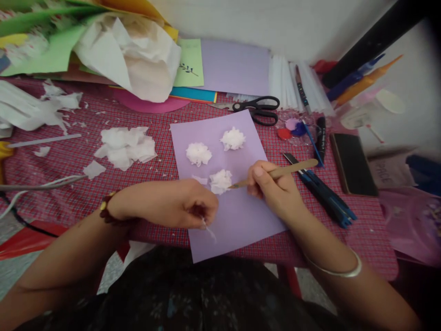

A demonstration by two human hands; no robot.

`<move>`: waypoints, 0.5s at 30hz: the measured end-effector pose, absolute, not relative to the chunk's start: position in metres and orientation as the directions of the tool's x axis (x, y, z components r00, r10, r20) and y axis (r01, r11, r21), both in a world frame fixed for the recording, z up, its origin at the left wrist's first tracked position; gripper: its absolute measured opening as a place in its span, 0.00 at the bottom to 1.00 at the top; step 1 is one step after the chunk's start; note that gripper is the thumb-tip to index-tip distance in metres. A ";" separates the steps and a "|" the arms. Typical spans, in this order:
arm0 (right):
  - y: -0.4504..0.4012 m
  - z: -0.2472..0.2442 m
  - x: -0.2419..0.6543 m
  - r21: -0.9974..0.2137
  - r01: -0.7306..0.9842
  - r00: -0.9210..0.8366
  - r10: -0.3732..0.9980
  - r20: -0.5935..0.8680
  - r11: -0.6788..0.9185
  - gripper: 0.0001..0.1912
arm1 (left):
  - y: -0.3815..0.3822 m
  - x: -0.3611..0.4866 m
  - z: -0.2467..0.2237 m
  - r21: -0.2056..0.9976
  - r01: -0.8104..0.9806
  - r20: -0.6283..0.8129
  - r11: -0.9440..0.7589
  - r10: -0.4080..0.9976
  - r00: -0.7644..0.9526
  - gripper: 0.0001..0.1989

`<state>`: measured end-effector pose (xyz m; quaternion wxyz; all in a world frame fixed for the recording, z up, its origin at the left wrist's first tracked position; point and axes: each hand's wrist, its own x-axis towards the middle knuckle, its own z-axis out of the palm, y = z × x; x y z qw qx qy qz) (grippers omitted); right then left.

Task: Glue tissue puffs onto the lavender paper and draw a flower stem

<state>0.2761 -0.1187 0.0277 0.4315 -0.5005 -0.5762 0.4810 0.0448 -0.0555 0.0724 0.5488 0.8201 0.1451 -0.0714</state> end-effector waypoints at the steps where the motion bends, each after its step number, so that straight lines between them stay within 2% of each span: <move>1: -0.119 0.028 0.276 -0.985 0.170 -0.138 0.990 0.014 0.037 0.21 | -0.056 0.045 0.073 0.870 0.318 -0.284 -0.376 0.144 0.948 0.07; 3: -0.120 0.028 0.276 -0.982 0.182 -0.143 0.990 0.018 0.044 0.22 | -0.057 0.046 0.073 0.860 0.335 -0.270 -0.384 0.215 0.939 0.06; 7: -0.123 0.031 0.275 -0.980 0.187 -0.120 0.992 0.038 0.060 0.21 | -0.061 0.052 0.060 0.852 0.401 -0.210 -0.336 0.483 0.850 0.05; 9: -0.124 0.033 0.274 -0.981 0.179 -0.118 0.991 0.059 0.079 0.19 | -0.064 0.055 0.053 0.806 0.456 -0.173 -0.376 0.588 0.790 0.05; 13: -0.127 0.034 0.273 -0.981 0.157 -0.156 0.984 0.089 0.114 0.18 | -0.070 0.061 0.043 0.684 0.484 -0.052 -0.546 0.626 0.778 0.07; 15: -0.128 0.034 0.273 -0.979 0.164 -0.198 0.976 0.090 0.124 0.18 | -0.071 0.062 0.041 0.648 0.494 -0.024 -0.580 0.633 0.774 0.07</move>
